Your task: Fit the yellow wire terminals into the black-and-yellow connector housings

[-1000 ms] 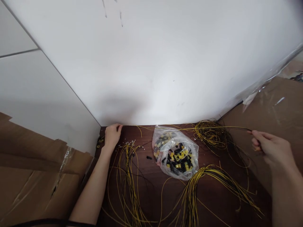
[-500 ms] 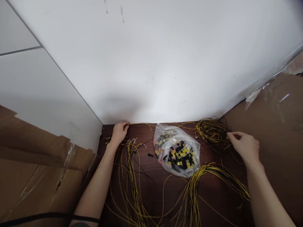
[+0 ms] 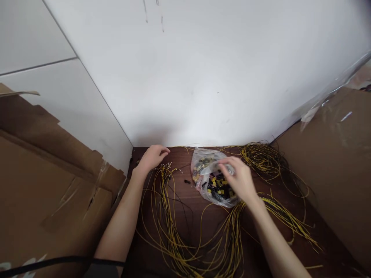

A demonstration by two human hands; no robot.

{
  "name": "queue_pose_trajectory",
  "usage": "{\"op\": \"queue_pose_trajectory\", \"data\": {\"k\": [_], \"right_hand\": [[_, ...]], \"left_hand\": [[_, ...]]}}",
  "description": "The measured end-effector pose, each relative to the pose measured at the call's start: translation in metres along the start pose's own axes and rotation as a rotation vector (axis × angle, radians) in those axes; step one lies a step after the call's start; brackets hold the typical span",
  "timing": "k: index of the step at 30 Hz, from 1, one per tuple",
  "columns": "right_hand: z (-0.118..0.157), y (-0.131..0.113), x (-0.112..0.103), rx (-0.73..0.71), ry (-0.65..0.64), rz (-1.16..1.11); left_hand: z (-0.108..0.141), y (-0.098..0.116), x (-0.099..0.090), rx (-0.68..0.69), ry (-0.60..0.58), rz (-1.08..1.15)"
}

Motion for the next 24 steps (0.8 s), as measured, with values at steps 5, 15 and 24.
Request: {"op": "queue_pose_trajectory", "data": {"k": [5,15,24], "right_hand": [[0.009,-0.035,0.062,-0.080,-0.189,-0.079],[0.032,-0.033,0.091,-0.143,-0.211,-0.072],[0.032,-0.028,0.090,-0.114,-0.210,-0.158]], "left_hand": [[0.014,0.035,0.016,0.046,-0.066,0.039],[0.048,0.038,0.054,-0.039,0.065,-0.110],[0.058,0.038,0.033,-0.028,0.269,-0.029]]}}
Point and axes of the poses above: each hand's wrist, its own z-axis away from the middle knuckle, its own x-axis out of the palm, y = z × x, the point moved 8 cm from there along -z, towards the middle knuckle, and after that the axes turned 4 degrees about x, right-handed, at the moved point
